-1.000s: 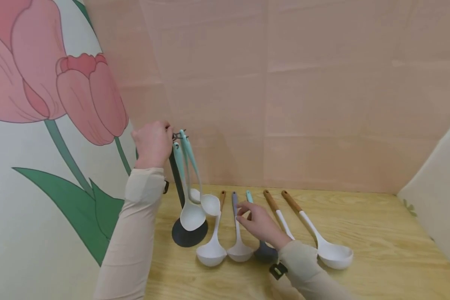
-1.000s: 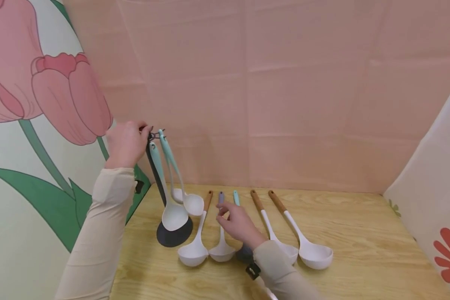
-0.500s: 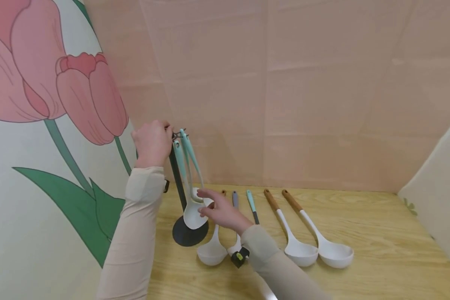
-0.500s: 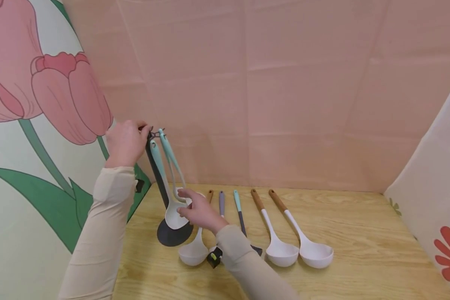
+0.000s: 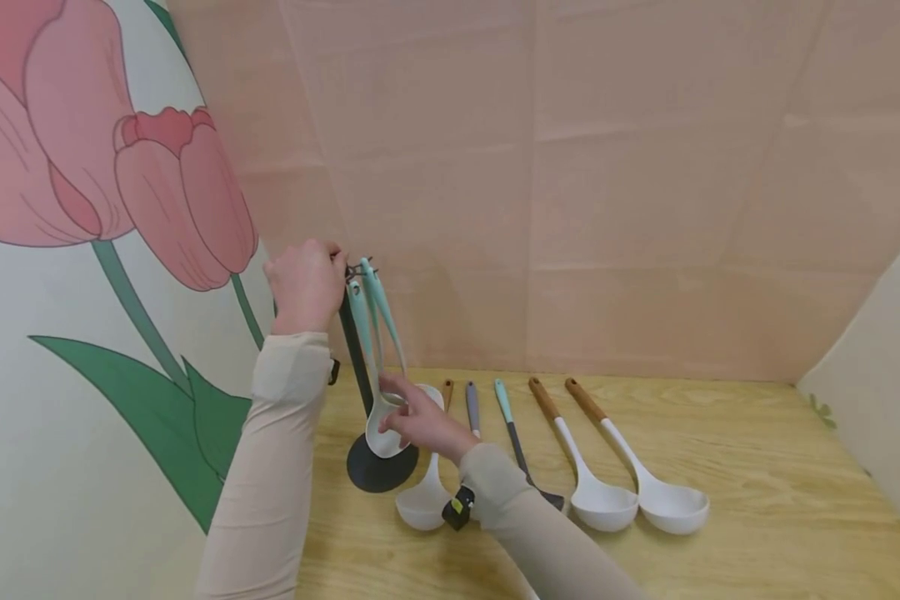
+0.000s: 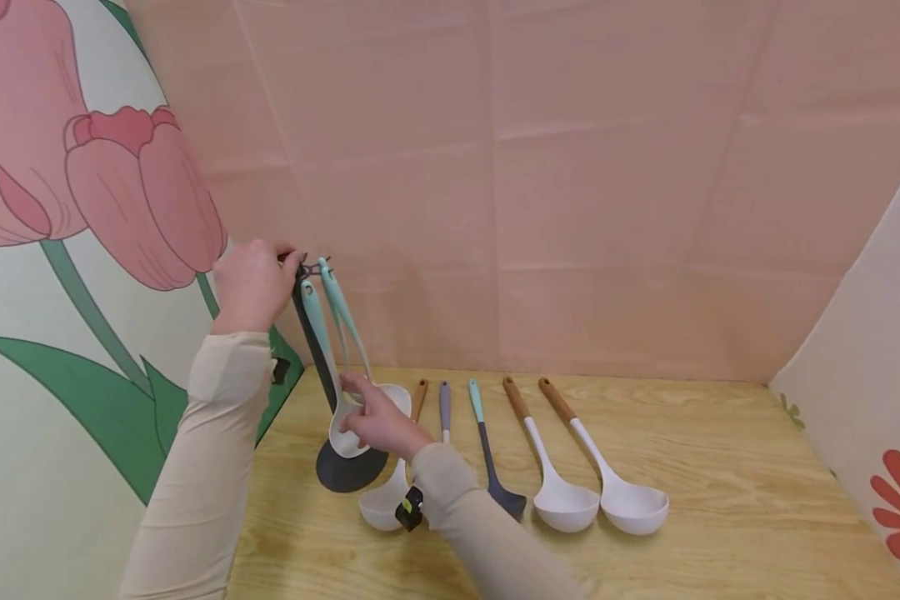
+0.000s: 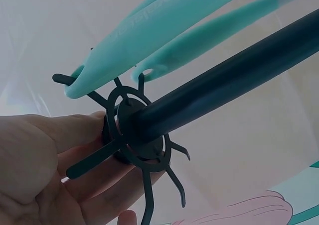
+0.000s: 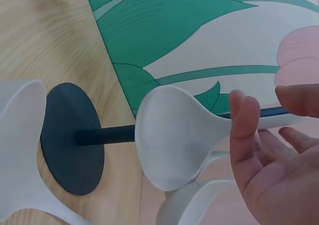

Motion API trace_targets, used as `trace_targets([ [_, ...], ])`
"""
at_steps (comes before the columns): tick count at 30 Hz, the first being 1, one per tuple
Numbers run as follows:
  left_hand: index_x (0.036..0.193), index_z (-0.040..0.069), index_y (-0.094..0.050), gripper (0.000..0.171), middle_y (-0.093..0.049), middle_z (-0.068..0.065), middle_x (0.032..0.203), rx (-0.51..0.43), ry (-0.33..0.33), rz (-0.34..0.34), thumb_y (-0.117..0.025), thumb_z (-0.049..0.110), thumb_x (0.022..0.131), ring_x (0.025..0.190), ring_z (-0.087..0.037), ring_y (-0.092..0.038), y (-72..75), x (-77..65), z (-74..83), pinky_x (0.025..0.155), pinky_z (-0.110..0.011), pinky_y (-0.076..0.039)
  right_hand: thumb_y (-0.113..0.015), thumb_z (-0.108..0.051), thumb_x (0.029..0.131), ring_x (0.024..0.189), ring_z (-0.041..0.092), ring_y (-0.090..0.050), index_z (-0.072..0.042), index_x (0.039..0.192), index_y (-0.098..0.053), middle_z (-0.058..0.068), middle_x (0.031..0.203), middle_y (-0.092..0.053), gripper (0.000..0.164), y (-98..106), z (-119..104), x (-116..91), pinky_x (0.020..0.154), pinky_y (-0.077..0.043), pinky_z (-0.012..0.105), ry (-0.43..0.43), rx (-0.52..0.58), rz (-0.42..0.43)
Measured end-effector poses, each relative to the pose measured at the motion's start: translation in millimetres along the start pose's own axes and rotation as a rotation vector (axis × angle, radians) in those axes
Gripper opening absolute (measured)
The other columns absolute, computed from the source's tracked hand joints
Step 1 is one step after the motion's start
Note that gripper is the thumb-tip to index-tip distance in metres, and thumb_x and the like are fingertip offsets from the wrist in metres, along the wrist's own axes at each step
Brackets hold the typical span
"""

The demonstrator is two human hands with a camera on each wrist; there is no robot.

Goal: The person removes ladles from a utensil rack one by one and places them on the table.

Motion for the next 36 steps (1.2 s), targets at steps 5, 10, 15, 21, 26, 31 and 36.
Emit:
trace_targets([
  [5,0.116,0.015,-0.075,0.030,-0.073,-0.015,0.109,0.002,0.003,-0.007,-0.050,0.028,0.105,0.100,-0.040,-0.065,-0.6,-0.1,-0.5,0.089,-0.059,-0.042,-0.055,-0.005,0.100,0.094,0.022,-0.068,-0.018,0.155,-0.034,0.007,0.153,-0.044,0.060,-1.6,2.7,-0.2,0.063,-0.053,0.033,-0.001,-0.013,0.033],
  [10,0.118,0.014,-0.074,0.031,-0.073,-0.015,0.110,0.005,0.005,-0.014,-0.050,0.028,0.105,0.100,-0.040,-0.064,-0.3,-0.9,-0.9,0.090,-0.058,-0.042,-0.059,-0.015,0.101,0.085,0.022,-0.068,-0.015,0.144,-0.051,0.004,0.136,-0.059,0.043,-1.1,4.9,-1.4,0.057,-0.049,0.030,0.000,-0.026,0.088],
  [15,0.119,0.015,-0.074,0.031,-0.073,-0.014,0.110,-0.013,0.004,-0.011,-0.050,0.028,0.105,0.101,-0.039,-0.064,-0.8,-1.3,-1.5,0.090,-0.058,-0.041,-0.062,-0.023,0.100,0.079,0.036,-0.067,-0.008,0.124,-0.067,0.003,0.104,-0.069,0.028,0.1,6.2,-3.8,0.050,-0.045,0.025,0.019,-0.061,0.142],
  [21,0.120,0.014,-0.074,0.031,-0.073,-0.015,0.113,-0.017,0.007,-0.013,-0.050,0.028,0.105,0.104,-0.039,-0.063,-1.1,-0.9,-1.8,0.090,-0.059,-0.041,-0.064,-0.026,0.099,0.076,0.039,-0.065,-0.009,0.114,-0.074,0.005,0.093,-0.069,0.025,0.9,4.4,-7.4,0.050,-0.044,0.025,0.046,-0.081,0.163],
  [26,0.120,0.015,-0.074,0.031,-0.072,-0.015,0.114,-0.018,0.006,-0.006,-0.051,0.028,0.105,0.105,-0.040,-0.063,-0.6,-1.0,-1.7,0.090,-0.059,-0.041,-0.064,-0.027,0.099,0.072,0.030,-0.065,-0.009,0.114,-0.074,0.005,0.095,-0.069,0.025,1.1,2.9,-9.1,0.050,-0.044,0.025,0.052,-0.083,0.164],
  [31,0.120,0.015,-0.074,0.031,-0.073,-0.015,0.113,-0.017,0.004,-0.005,-0.050,0.028,0.105,0.104,-0.040,-0.064,-0.9,-1.6,-1.4,0.090,-0.059,-0.041,-0.063,-0.024,0.100,0.068,0.021,-0.062,-0.015,0.109,-0.075,0.004,0.093,-0.070,0.018,2.4,0.5,-10.8,0.050,-0.044,0.024,0.061,-0.087,0.166],
  [36,0.119,0.014,-0.074,0.031,-0.073,-0.014,0.112,-0.026,0.003,-0.002,-0.050,0.028,0.105,0.103,-0.039,-0.064,-1.4,-1.9,-0.5,0.090,-0.059,-0.040,-0.061,-0.022,0.101,0.067,0.018,-0.059,-0.012,0.109,-0.075,0.003,0.093,-0.071,0.019,3.7,-2.6,-12.0,0.050,-0.044,0.024,0.074,-0.094,0.160],
])
Point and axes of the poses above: each hand's wrist, its own x-axis towards the middle knuckle, its own y-axis out of the back of the hand, z = x × y, the point moved 8 cm from there along x, towards the middle knuckle
